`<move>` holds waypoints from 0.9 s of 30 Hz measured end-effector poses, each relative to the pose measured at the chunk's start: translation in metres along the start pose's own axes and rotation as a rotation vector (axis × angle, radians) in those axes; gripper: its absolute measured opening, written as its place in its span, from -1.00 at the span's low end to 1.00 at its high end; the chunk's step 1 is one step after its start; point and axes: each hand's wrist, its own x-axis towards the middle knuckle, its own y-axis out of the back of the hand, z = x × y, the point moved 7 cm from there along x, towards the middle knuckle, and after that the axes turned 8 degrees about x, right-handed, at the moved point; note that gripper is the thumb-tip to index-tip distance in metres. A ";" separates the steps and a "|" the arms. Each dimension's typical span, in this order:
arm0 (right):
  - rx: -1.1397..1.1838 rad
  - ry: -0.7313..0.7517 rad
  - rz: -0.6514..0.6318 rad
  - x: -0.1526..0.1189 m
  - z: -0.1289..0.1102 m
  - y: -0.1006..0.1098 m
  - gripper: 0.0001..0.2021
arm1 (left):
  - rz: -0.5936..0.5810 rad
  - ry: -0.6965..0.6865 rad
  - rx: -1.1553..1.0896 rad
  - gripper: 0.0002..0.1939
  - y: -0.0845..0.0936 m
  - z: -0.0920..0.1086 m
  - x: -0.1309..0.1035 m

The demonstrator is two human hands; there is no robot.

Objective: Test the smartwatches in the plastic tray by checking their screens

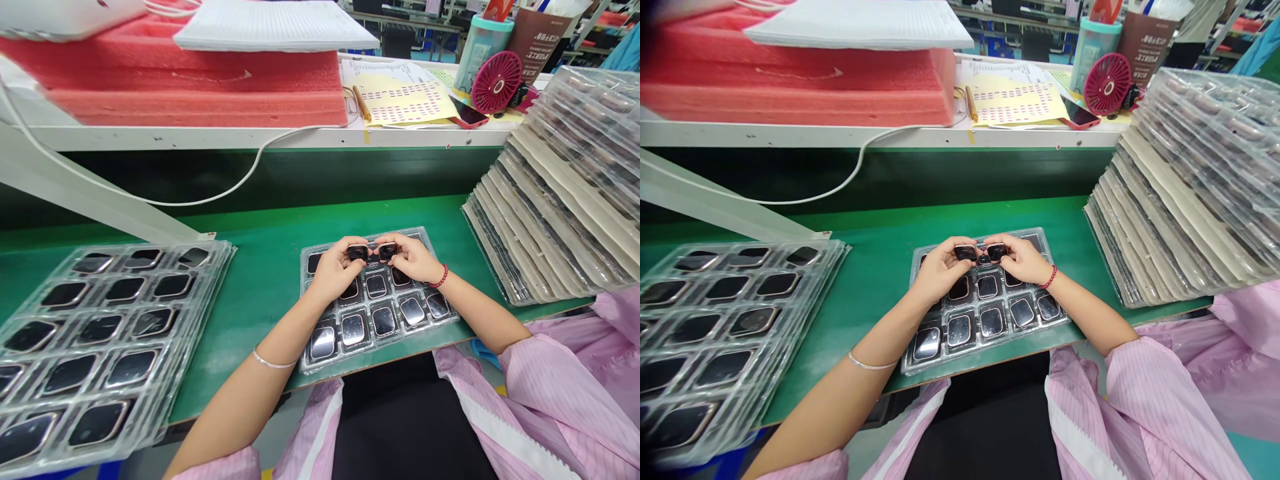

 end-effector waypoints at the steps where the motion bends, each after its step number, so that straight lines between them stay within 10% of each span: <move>1: 0.003 -0.001 0.002 0.000 0.001 0.000 -0.55 | -0.002 0.000 -0.003 -0.63 0.000 -0.001 0.000; 10: 0.364 -0.152 0.036 0.002 0.012 0.008 -0.35 | -0.050 0.103 -0.250 -0.30 0.001 -0.005 0.004; 15: 0.681 -0.323 0.047 0.002 0.019 0.018 -0.55 | -0.088 0.276 -0.525 -0.45 0.010 -0.015 0.008; 21: 0.953 -0.501 0.075 0.002 0.026 0.018 -0.33 | -0.053 0.509 -0.774 -0.34 0.013 -0.020 0.008; 27: 1.032 -0.558 0.065 0.000 0.021 0.015 -0.40 | -0.086 0.481 -0.862 -0.45 0.009 -0.014 0.007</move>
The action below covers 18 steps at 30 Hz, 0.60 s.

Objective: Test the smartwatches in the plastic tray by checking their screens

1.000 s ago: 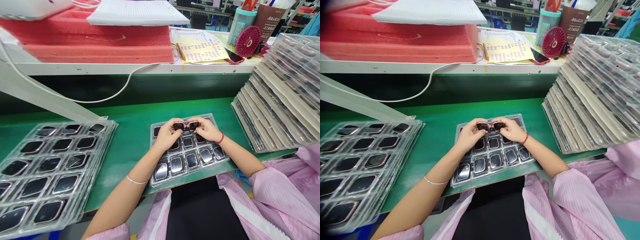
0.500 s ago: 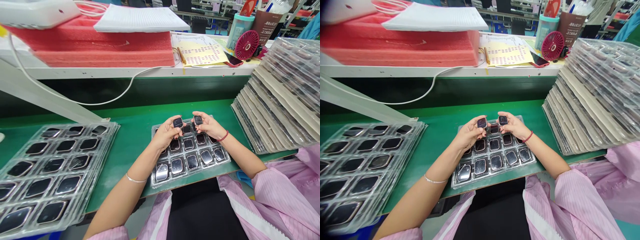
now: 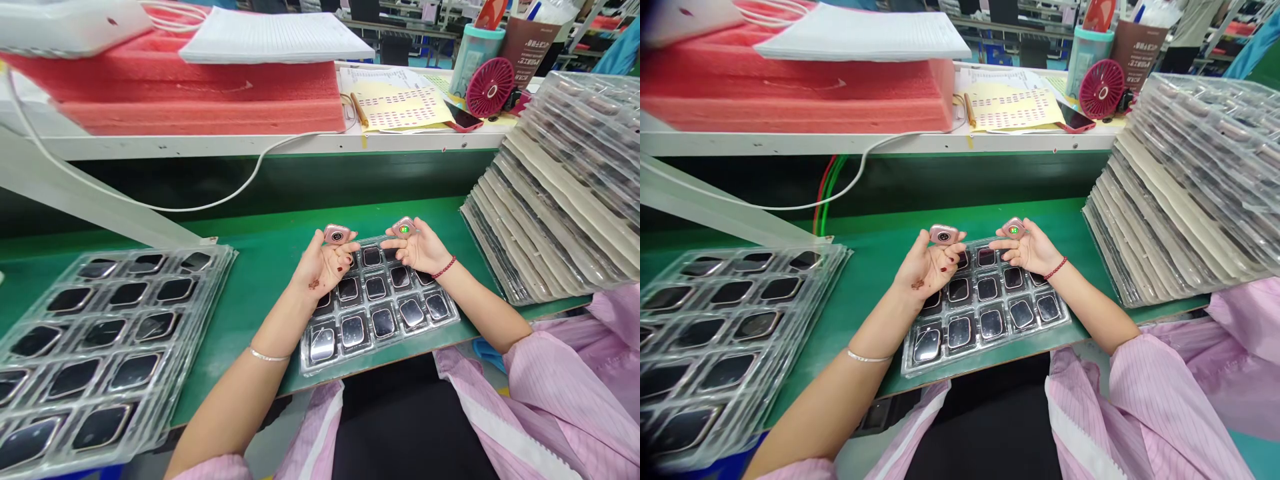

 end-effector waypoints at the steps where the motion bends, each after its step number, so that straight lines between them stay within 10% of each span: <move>1: -0.030 0.020 0.000 0.000 0.000 0.000 -0.51 | -0.014 -0.030 0.047 -0.52 -0.001 0.000 0.000; 3: -0.116 0.095 -0.011 0.001 0.000 -0.001 -0.73 | -0.040 -0.100 0.188 -0.60 -0.005 -0.002 -0.001; 8: -0.441 0.307 -0.014 0.004 0.004 -0.004 -0.46 | -0.030 -0.239 0.547 -0.41 -0.017 -0.008 -0.005; 18: -0.876 0.582 -0.014 -0.005 -0.001 -0.020 -0.67 | -0.005 -0.364 0.788 -0.50 -0.020 -0.007 -0.009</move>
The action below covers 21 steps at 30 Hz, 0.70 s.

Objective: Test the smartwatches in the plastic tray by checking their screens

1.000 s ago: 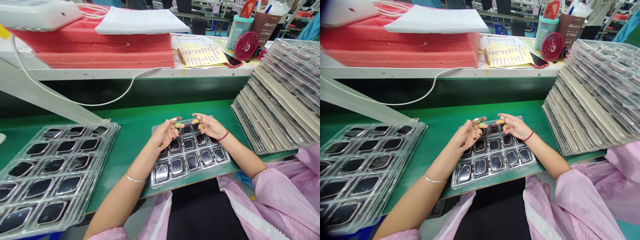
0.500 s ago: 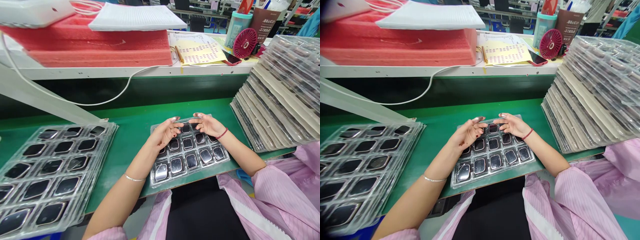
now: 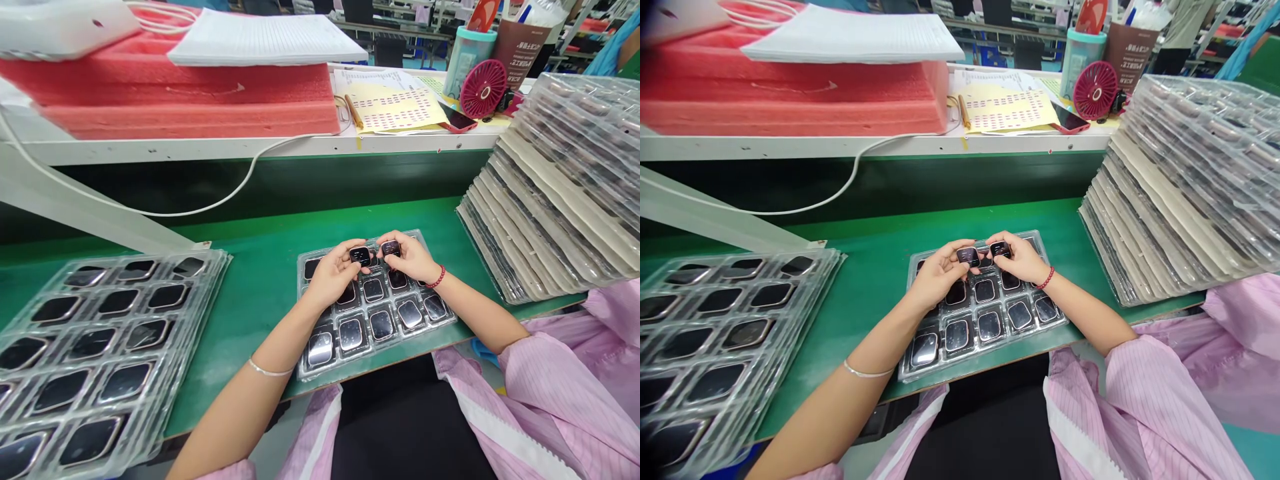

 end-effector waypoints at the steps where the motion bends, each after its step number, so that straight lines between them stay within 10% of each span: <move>1: -0.016 0.010 -0.002 0.000 -0.001 0.000 -0.68 | 0.003 -0.005 0.007 -0.50 0.000 0.000 0.000; 21: -0.133 0.052 -0.005 -0.003 -0.008 -0.003 -0.70 | 0.012 -0.023 0.075 -0.51 0.001 0.000 -0.001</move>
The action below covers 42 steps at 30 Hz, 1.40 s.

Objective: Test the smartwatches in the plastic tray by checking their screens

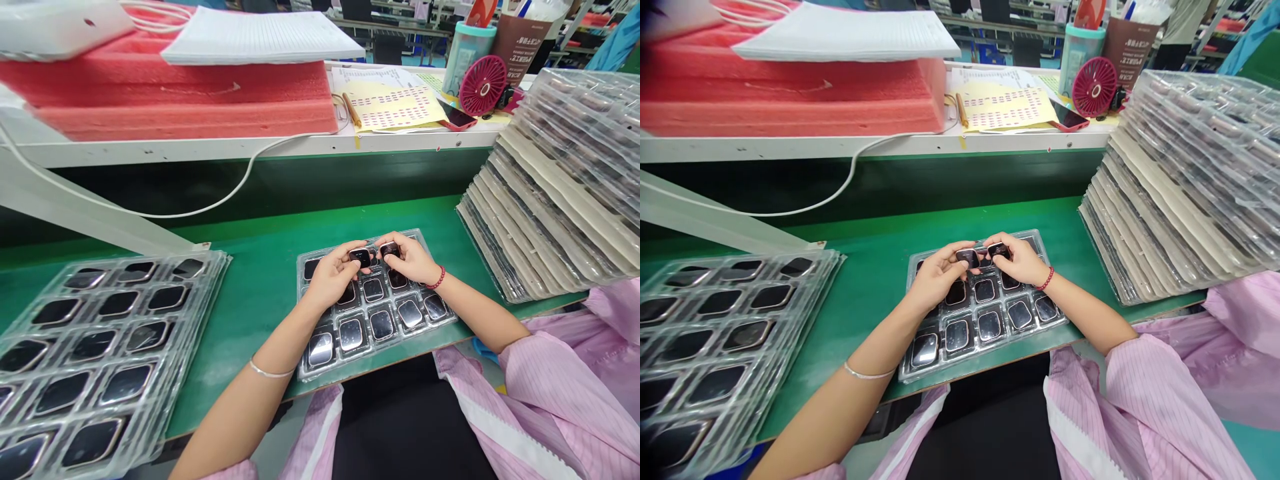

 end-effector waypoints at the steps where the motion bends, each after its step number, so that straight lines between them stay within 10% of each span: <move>1: -0.005 0.005 0.005 0.000 -0.001 0.000 -0.71 | -0.005 0.005 -0.005 -0.50 0.000 0.000 0.000; 42: -0.035 0.003 0.001 -0.001 -0.003 0.000 -0.71 | 0.000 0.014 -0.014 -0.59 -0.001 0.002 0.000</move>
